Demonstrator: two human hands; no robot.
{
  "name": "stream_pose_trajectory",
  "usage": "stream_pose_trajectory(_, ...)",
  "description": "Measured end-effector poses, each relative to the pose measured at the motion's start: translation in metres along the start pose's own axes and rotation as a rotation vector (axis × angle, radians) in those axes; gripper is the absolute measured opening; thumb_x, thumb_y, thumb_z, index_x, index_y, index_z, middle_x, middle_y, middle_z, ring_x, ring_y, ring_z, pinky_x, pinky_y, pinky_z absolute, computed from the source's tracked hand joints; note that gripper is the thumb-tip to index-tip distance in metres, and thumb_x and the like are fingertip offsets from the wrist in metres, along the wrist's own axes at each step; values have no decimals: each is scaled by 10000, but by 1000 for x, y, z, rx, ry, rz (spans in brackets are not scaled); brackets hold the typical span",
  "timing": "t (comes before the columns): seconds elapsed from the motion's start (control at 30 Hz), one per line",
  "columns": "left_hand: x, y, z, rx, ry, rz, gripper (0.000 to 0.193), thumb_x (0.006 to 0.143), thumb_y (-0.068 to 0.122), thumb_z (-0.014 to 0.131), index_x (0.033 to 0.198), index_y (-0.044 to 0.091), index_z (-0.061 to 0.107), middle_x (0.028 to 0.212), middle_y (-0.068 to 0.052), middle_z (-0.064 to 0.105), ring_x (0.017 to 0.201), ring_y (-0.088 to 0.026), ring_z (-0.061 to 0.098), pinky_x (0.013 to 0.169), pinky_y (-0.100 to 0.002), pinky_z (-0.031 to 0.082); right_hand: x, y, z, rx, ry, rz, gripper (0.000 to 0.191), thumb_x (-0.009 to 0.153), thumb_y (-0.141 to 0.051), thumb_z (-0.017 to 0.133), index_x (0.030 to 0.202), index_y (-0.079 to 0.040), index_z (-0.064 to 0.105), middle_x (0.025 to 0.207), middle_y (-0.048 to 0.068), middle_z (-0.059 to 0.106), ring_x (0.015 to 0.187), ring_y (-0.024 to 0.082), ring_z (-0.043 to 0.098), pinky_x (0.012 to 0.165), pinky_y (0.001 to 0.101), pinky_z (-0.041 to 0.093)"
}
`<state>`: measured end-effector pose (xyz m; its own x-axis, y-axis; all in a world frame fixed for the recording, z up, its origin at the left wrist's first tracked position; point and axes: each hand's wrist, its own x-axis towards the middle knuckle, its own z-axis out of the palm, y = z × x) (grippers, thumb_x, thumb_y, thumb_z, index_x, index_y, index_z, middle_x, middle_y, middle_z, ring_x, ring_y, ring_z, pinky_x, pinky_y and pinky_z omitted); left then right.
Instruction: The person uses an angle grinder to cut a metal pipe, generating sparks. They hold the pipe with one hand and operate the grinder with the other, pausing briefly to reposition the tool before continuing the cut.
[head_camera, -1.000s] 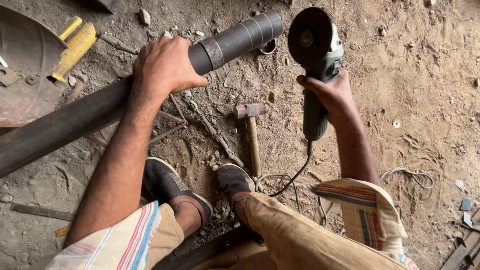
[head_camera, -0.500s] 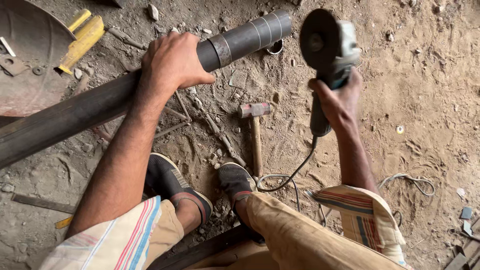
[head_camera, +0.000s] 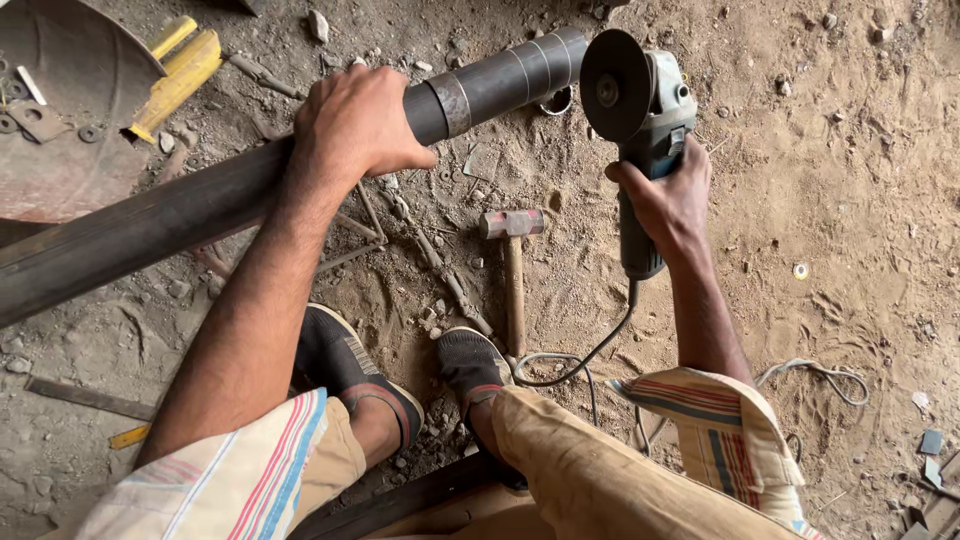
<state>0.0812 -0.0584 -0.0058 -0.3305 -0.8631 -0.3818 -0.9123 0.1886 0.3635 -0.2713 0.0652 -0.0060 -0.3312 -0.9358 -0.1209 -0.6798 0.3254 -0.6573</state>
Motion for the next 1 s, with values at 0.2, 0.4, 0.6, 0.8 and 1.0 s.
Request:
stream_pose_trajectory(0.2,1,0,1,4,7,31,637,702,374,886,1162,-9,669,968,-200,721,840,-313,739,819,-559,614,1,7,2,-96,18,-43,539,767,-422,819,1052,-38,571,1073,137,534,994,254,559,754,472,609)
stream_pose_trajectory(0.4,2,-1,2,7,-1,16,634,702,367,877,1174,1,663,968,-191,715,853,-315,736,826,-566,606,0,6,2,-28,-15,-2,534,747,-400,811,1050,-42,555,1031,116,552,907,228,617,728,455,648)
stream_pose_trajectory(0.6,3,-3,3,15,3,24,646,702,375,876,1179,-1,658,970,-194,713,857,-312,734,832,-560,606,1,3,2,-16,-37,-26,501,753,-400,802,1019,-41,576,959,106,604,828,215,649,722,436,654)
stream_pose_trajectory(0.8,4,-2,4,12,3,22,650,700,372,874,1187,0,656,974,-193,715,859,-311,737,842,-557,606,1,4,2,-67,-9,-47,528,757,-402,820,1041,-26,582,1007,119,582,872,221,634,704,450,654)
stream_pose_trajectory(1.0,3,-2,3,14,1,32,659,697,376,888,1184,-4,658,982,-201,714,853,-319,738,848,-560,605,-1,1,1,-36,-26,25,562,725,-399,813,1075,-36,567,1030,120,583,882,236,650,728,443,656)
